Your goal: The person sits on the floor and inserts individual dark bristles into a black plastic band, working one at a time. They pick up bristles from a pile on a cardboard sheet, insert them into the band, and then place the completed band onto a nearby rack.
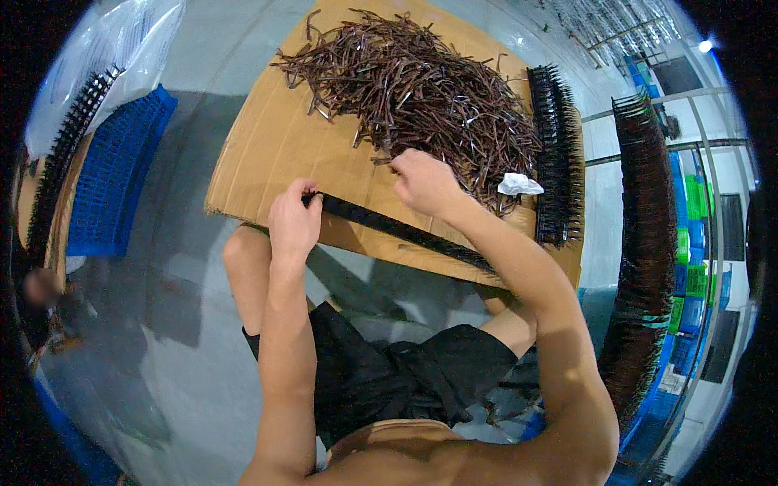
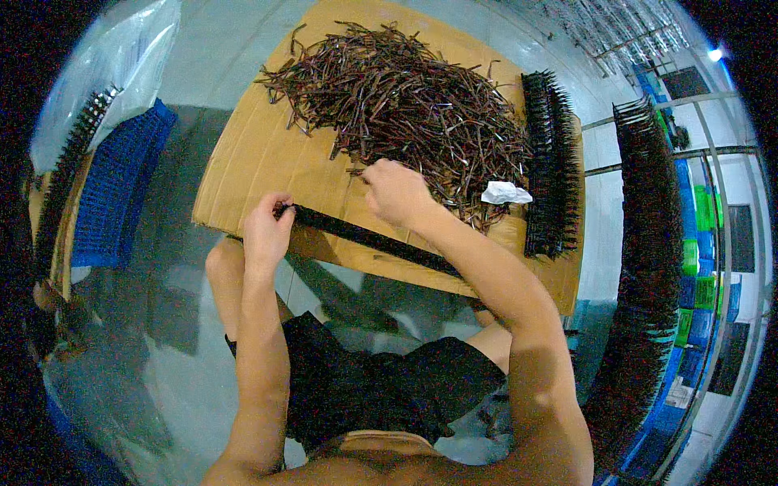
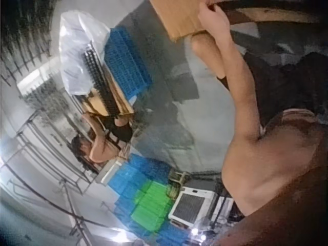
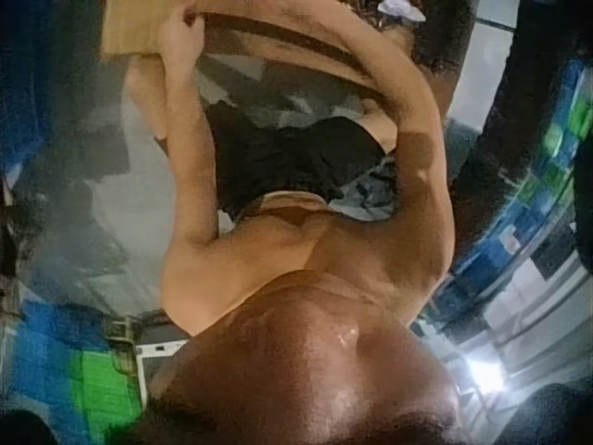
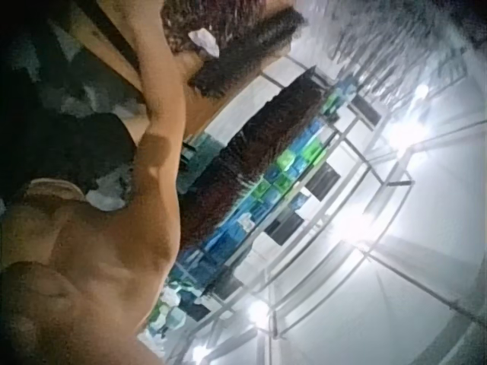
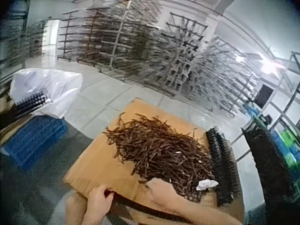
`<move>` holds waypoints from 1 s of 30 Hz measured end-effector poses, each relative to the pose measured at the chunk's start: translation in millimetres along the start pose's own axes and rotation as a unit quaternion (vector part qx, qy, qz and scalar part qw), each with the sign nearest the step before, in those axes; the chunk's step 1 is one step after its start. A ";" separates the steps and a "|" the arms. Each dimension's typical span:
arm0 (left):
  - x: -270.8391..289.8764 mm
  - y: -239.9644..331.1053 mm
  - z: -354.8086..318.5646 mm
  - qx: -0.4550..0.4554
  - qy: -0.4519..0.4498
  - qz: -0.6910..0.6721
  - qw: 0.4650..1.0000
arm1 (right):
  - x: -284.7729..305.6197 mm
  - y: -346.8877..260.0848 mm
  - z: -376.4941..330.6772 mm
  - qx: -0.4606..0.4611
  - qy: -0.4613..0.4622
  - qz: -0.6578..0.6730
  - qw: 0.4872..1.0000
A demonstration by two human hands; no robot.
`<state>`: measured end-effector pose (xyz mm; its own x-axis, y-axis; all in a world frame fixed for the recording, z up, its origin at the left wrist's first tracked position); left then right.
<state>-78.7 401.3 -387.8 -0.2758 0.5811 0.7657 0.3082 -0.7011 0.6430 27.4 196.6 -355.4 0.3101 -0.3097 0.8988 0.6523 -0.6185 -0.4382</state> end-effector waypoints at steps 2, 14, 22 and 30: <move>1.2 -4.5 -0.2 0.024 -0.001 -0.021 0.999 | 13.3 25.7 4.6 -0.080 0.070 0.136 0.985; 9.2 -6.1 3.3 0.046 0.040 -0.020 0.998 | -5.2 22.9 32.1 -0.127 -0.093 -0.103 0.982; 14.4 -17.6 7.7 0.081 0.076 -0.063 0.992 | 7.4 -6.5 31.0 -0.142 -0.049 0.001 0.989; 13.9 0.4 4.0 0.065 0.162 -0.028 0.984 | -20.2 -13.3 44.7 -0.162 0.087 0.236 0.954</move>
<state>-78.8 410.7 -376.8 -0.5651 0.4398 0.6980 0.3924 -0.6010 0.6963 43.4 243.3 -367.3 0.3778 -0.7067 0.5982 0.2122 -0.5628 -0.7989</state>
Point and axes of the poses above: each hand's wrist, its own z-axis towards the middle knuckle, its own x-axis out of the back of the hand, y = z × x, the point moved 6 cm from there along z, towards the middle knuckle, and after that the axes turned 14 degrees about z, right-handed, at the moved point
